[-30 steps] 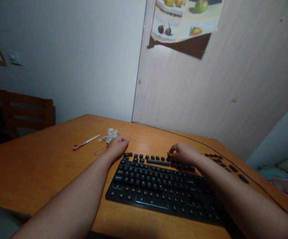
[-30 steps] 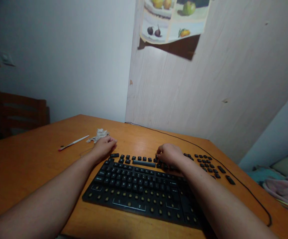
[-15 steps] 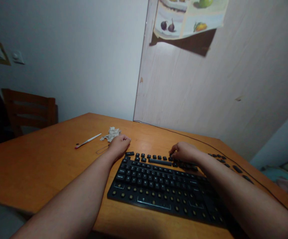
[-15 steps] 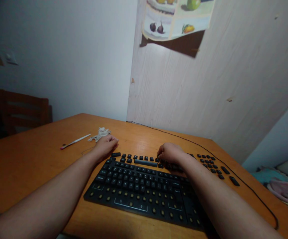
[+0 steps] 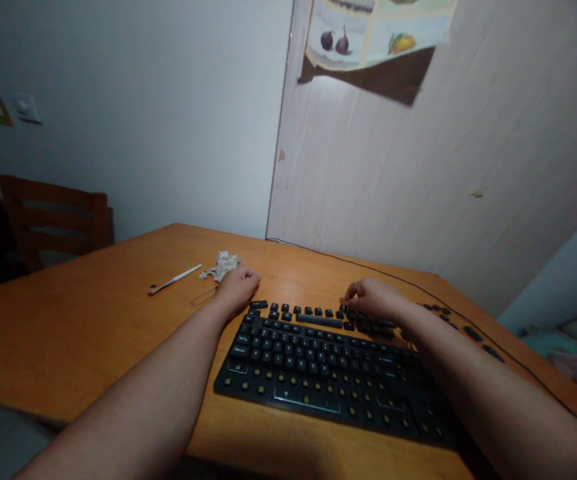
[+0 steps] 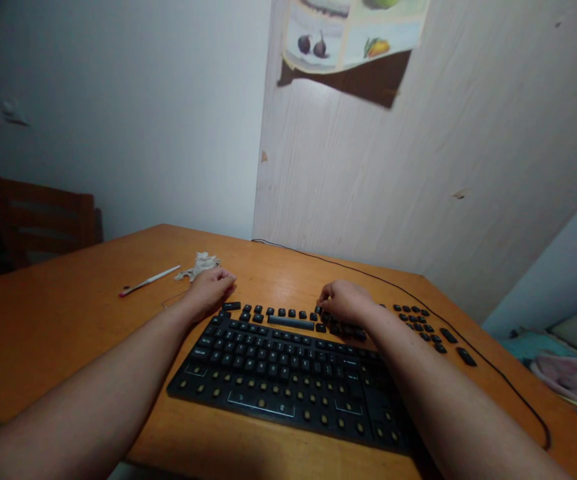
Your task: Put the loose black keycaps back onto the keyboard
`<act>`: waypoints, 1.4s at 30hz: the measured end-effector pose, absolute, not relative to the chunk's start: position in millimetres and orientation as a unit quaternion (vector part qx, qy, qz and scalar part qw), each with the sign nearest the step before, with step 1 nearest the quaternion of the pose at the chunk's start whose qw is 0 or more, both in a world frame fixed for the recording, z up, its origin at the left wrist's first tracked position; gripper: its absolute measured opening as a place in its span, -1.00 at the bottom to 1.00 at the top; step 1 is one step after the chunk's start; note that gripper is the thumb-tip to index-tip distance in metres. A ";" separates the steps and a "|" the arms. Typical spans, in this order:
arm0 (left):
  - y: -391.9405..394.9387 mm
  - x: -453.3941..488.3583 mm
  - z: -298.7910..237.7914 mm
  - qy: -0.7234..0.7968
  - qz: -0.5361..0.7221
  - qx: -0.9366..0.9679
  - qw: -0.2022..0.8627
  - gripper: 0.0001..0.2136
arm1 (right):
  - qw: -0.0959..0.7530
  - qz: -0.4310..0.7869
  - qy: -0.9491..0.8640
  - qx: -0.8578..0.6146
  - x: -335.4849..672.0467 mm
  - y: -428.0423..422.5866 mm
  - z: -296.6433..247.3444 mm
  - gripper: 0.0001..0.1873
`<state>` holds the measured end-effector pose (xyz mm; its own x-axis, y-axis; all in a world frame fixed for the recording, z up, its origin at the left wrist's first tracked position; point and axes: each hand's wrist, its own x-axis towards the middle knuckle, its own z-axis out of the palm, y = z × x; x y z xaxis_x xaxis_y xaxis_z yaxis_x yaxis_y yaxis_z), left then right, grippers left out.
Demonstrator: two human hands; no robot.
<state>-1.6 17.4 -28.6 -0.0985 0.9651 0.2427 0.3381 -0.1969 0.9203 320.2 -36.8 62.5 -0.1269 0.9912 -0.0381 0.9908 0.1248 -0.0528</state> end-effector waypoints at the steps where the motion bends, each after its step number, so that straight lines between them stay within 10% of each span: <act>1: 17.6 -1.9 -29.0 0.550 0.497 0.592 0.315 -0.80 | 0.004 0.032 -0.750 -0.661 320.9 -36.7 62.2 -0.74; 42: 17.2 -1.1 -29.3 0.565 0.487 0.591 0.307 -0.79 | 0.014 0.084 -0.757 -0.647 323.6 -27.4 50.3 -0.79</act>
<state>-1.1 17.2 -29.3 -0.1125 0.9669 0.2291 0.3684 -0.1735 0.9133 323.6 -27.4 50.3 -0.1611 0.9831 -0.0868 0.9783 0.1475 -0.1454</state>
